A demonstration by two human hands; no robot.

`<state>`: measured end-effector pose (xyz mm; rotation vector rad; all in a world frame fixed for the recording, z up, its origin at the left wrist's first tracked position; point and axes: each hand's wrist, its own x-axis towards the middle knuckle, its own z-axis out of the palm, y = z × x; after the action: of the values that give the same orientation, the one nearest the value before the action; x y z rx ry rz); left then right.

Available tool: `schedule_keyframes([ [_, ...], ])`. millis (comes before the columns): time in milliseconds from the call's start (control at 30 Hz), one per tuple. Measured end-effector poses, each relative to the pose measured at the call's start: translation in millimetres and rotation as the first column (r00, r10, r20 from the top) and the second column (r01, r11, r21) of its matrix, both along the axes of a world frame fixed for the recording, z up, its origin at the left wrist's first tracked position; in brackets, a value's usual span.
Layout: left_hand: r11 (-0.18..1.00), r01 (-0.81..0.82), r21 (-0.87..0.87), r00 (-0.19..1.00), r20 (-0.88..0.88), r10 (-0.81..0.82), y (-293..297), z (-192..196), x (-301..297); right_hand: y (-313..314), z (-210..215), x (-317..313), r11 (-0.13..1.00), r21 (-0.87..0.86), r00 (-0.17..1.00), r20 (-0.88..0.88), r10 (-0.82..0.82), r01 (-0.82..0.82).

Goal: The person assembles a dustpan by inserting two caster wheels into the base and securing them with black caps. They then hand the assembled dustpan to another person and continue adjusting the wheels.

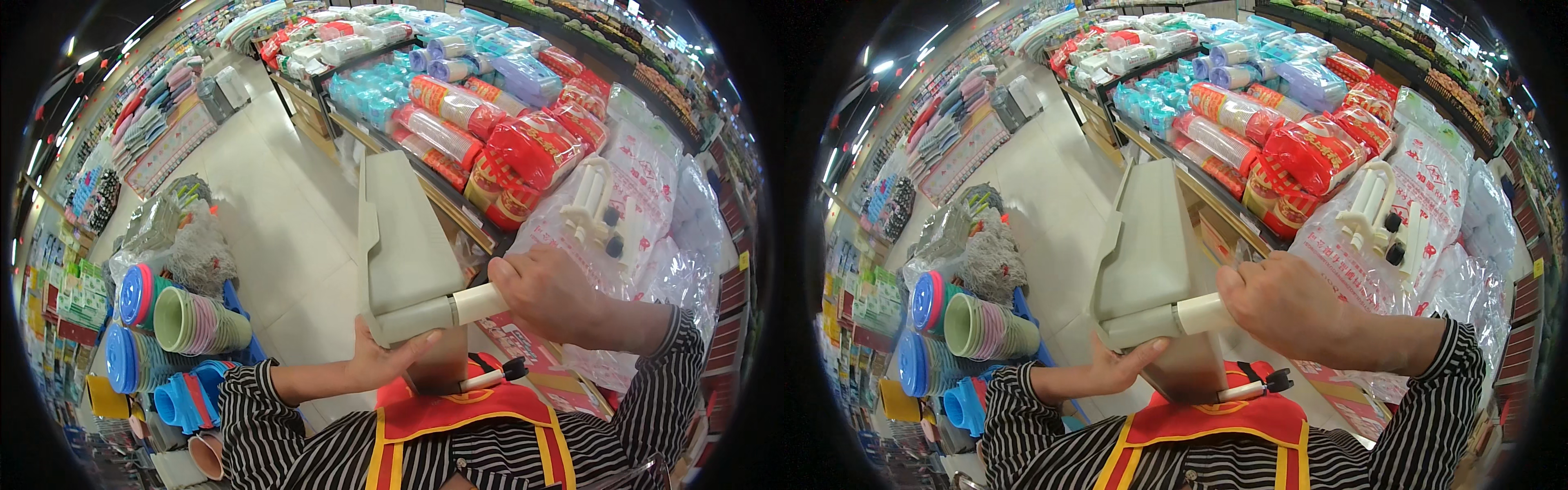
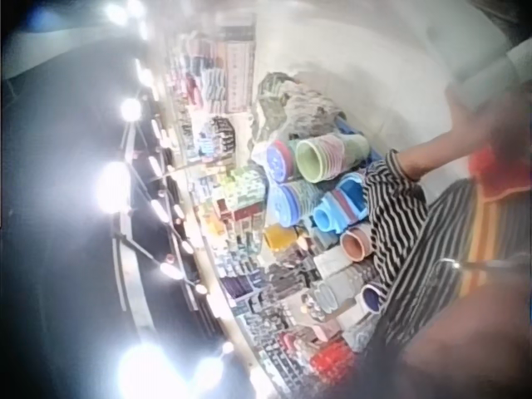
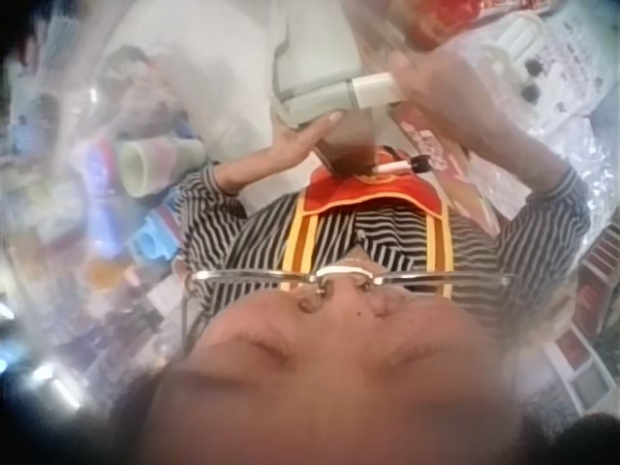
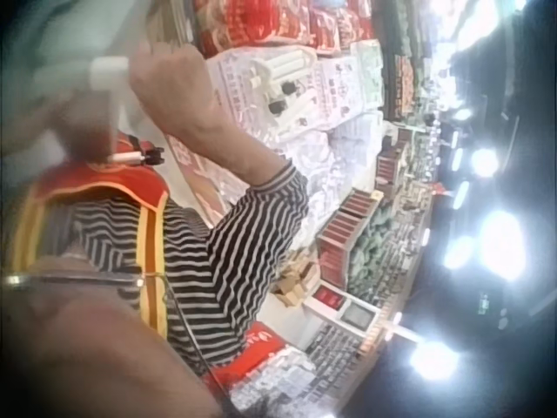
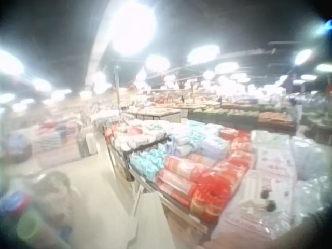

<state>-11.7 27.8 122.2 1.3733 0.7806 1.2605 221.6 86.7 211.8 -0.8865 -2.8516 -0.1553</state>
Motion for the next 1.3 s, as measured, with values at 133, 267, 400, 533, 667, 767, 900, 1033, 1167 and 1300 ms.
schedule_keyframes([
  [133, 0.996, -0.066, -0.067, 0.998, 0.0, 0.066, 4, 4, 2, 6, -6, -9, 0.992, -0.075, 0.994, 0.037, -0.1, 0.103],
  [267, 0.994, -0.101, -0.041, 0.995, -0.008, 0.1, 10, 4, 4, 14, -11, -9, 0.986, -0.118, 0.993, 0.02, -0.114, 0.115],
  [400, 0.976, -0.092, -0.197, 0.994, 0.047, 0.103, 50, 15, 3, 62, -22, -14, 0.994, 0.092, 0.981, -0.188, -0.034, 0.053],
  [533, 0.932, -0.267, -0.246, 0.905, 0.268, 0.33, 71, 9, 22, 100, -17, -25, 0.87, 0.493, 0.952, -0.266, 0.152, -0.001],
  [667, 0.868, -0.419, -0.265, 0.771, 0.401, 0.495, 63, 2, 42, 84, -37, -20, 0.915, 0.393, 0.748, -0.635, 0.195, 0.095],
  [767, 0.845, -0.448, -0.291, 0.76, 0.374, 0.532, 51, -16, 66, 67, -66, -4, 0.959, -0.261, 0.55, -0.788, -0.277, 0.11],
  [900, 0.864, -0.412, -0.288, 0.836, 0.257, 0.484, 20, -49, 82, 82, -109, -11, 0.214, -0.783, 0.219, -0.406, -0.887, -0.583],
  [1033, 0.929, -0.258, -0.266, 0.951, 0.098, 0.292, -8, -71, 79, 68, -126, -32, 0.06, -0.637, -0.004, -0.09, -0.996, -0.769],
  [1167, 0.899, 0.396, -0.185, 0.778, -0.453, -0.436, -20, -39, 36, 51, -137, -32, 0.01, -0.566, 0.03, -0.06, -0.998, -0.824],
  [1300, 0.503, 0.821, -0.27, 0.335, -0.487, -0.807, -38, -12, -21, 20, -147, -45, -0.22, -0.553, 0.273, -0.014, -0.962, -0.803],
])
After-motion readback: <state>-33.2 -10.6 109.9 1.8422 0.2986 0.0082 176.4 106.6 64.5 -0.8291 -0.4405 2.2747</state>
